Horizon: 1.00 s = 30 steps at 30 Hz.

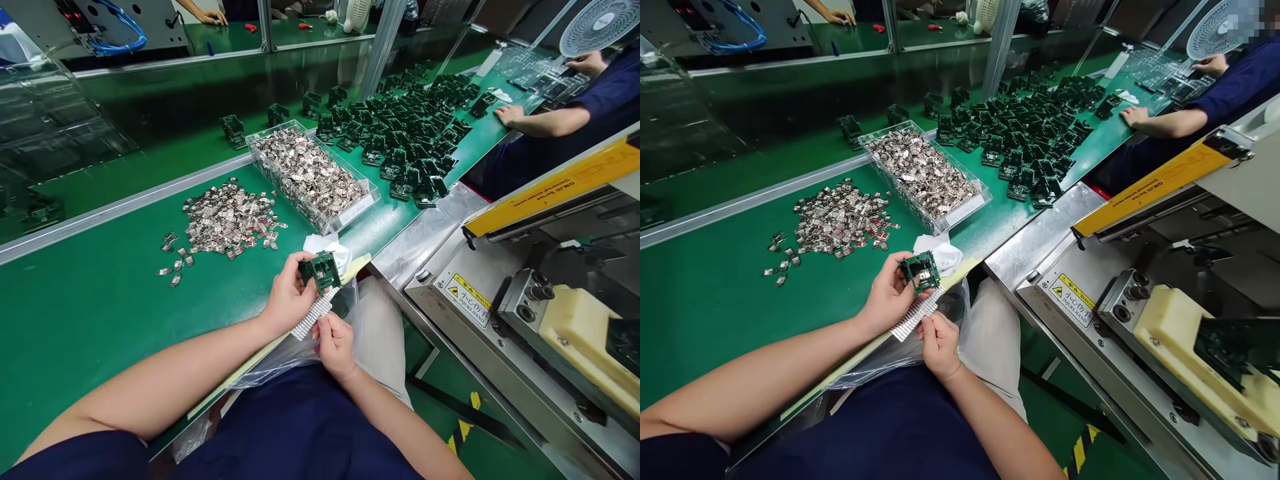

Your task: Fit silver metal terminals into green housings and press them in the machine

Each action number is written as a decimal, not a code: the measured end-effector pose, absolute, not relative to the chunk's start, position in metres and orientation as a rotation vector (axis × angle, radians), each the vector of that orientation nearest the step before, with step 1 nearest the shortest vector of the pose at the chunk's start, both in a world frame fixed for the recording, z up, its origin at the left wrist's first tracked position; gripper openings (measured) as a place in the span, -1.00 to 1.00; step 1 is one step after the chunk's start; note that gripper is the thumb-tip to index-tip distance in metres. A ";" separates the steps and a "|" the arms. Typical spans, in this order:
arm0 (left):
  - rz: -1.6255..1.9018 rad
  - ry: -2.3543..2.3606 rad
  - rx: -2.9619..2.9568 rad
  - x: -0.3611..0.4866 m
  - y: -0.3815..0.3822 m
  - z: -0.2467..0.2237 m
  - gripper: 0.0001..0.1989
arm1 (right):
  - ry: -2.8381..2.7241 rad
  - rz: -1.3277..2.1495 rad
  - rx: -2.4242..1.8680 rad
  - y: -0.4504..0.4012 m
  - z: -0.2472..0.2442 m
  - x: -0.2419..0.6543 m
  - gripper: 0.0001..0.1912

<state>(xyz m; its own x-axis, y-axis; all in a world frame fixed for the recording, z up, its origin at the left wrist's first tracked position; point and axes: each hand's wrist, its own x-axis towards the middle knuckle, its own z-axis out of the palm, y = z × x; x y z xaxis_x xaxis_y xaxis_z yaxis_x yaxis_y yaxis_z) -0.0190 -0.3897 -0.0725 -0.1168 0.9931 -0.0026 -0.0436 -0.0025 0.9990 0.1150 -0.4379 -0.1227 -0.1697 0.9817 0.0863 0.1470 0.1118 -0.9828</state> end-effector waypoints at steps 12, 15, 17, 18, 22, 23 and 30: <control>1.349 1.126 0.981 -0.017 -0.388 -0.064 -0.61 | -1.833 1.176 -1.268 -0.425 -0.119 0.145 -0.59; 1.361 1.096 1.005 -0.018 -0.388 -0.064 -0.60 | -1.829 1.136 -1.310 -0.420 -0.093 0.157 -0.74; 1.362 1.092 1.052 -0.019 -0.389 -0.066 -0.59 | -1.800 1.088 -1.288 -0.414 -0.069 0.161 -0.79; 1.365 1.098 1.081 -0.020 -0.389 -0.067 -0.59 | -1.796 1.052 -1.259 -0.410 -0.057 0.161 -0.77; 1.349 1.126 1.226 -0.023 -0.391 -0.069 -0.61 | -1.778 0.853 -1.121 -0.395 -0.030 0.144 -0.80; 1.334 1.124 1.261 -0.024 -0.391 -0.068 -0.62 | -1.751 0.821 -1.103 -0.392 -0.028 0.138 -0.81; 1.259 1.211 1.392 -0.027 -0.393 -0.062 -0.66 | -1.636 0.744 -1.154 -0.381 -0.035 0.111 -0.88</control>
<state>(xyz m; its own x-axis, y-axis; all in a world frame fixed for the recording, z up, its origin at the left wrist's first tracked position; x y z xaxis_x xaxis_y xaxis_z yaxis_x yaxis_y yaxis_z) -0.0271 -0.3930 -0.0617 0.0124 0.9901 0.1398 0.1013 -0.1403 0.9849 0.1106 -0.3812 -0.0353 -0.0872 0.9297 0.3579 0.3407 0.3655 -0.8662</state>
